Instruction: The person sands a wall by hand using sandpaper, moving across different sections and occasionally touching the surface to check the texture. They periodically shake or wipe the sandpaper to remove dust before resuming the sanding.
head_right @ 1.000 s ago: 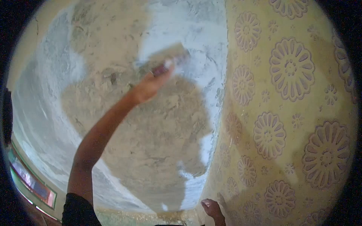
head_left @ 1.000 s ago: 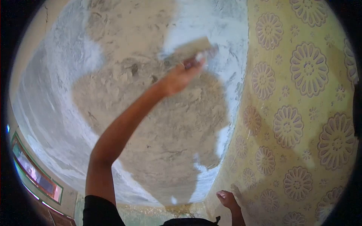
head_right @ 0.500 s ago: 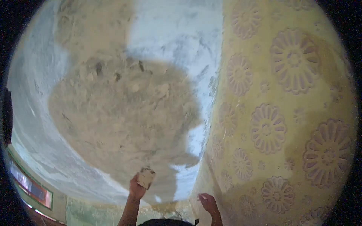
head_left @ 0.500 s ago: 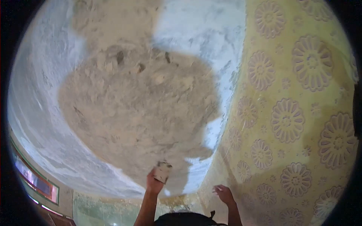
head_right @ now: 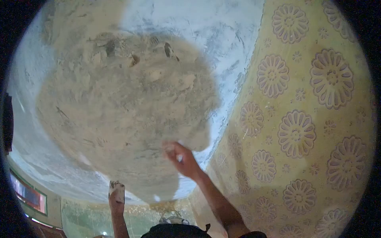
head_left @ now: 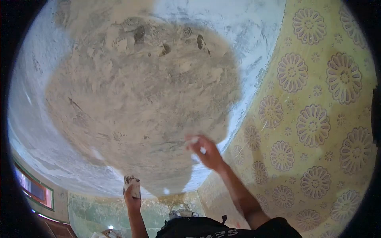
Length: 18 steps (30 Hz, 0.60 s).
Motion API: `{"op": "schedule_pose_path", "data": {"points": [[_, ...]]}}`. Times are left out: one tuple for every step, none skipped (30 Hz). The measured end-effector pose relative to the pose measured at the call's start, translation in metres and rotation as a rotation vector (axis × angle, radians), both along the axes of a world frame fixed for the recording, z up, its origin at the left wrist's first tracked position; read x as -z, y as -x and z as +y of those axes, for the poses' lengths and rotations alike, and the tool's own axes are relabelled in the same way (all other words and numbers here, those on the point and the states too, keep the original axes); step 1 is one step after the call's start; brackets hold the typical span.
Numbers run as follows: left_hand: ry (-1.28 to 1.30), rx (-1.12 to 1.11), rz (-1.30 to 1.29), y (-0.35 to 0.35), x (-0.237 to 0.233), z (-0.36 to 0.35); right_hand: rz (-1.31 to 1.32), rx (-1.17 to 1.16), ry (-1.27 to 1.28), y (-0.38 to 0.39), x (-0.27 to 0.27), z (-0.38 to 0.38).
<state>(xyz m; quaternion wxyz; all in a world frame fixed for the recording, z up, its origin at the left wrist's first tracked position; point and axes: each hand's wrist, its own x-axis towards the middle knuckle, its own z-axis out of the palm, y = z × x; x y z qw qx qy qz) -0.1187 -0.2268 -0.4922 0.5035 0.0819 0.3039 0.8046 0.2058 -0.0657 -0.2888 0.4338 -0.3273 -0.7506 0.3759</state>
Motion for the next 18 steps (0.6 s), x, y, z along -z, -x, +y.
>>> {"op": "schedule_pose_path", "data": {"points": [[-0.014,0.005,0.003,0.005,-0.004,-0.004,0.129,-0.019,-0.162,0.004,-0.026,0.02],[-0.02,-0.011,0.021,0.011,-0.007,-0.007,0.253,0.037,-0.376,0.013,-0.071,0.03],[-0.024,-0.028,0.038,0.017,-0.006,-0.008,0.312,0.048,-0.597,0.017,-0.114,0.035],[-0.036,-0.027,0.035,0.025,-0.003,-0.008,0.354,0.111,-0.757,0.022,-0.151,0.038],[-0.04,-0.025,0.033,0.03,-0.007,-0.006,0.393,0.174,-0.913,0.026,-0.183,0.044],[-0.095,-0.031,0.061,0.033,-0.013,-0.005,0.361,0.251,-1.037,0.028,-0.21,0.054],[-0.148,-0.037,0.087,0.036,-0.015,-0.006,0.325,0.328,-1.16,0.028,-0.232,0.064],[-0.103,-0.047,0.084,0.042,-0.011,-0.006,0.317,0.326,-1.16,0.029,-0.245,0.074],[-0.105,-0.045,0.08,0.043,-0.012,-0.008,0.213,0.434,-1.272,0.031,-0.257,0.082],[-0.111,-0.047,0.093,0.044,-0.016,-0.008,0.11,0.545,-1.383,0.032,-0.266,0.086],[-0.12,-0.052,0.109,0.048,-0.02,-0.006,0.114,0.546,-1.392,0.034,-0.272,0.091],[-0.129,-0.053,0.11,0.052,-0.019,-0.004,0.051,0.607,-1.445,0.035,-0.273,0.097],[-0.111,-0.058,0.102,0.055,-0.016,-0.005,-0.014,0.668,-1.495,0.037,-0.274,0.099],[-0.093,-0.062,0.092,0.058,-0.013,-0.005,-0.013,0.668,-1.503,0.039,-0.273,0.101],[-0.099,-0.062,0.089,0.061,-0.009,-0.007,-0.039,0.677,-1.519,0.04,-0.271,0.102],[-0.099,-0.075,0.058,0.066,-0.006,-0.009,-0.064,0.687,-1.535,0.042,-0.269,0.102],[-0.098,-0.087,0.028,0.07,-0.003,-0.01,-0.064,0.688,-1.541,0.045,-0.267,0.102],[-0.102,-0.086,0.028,0.075,-0.001,-0.01,-0.1,0.67,-1.565,0.047,-0.265,0.103]]}}
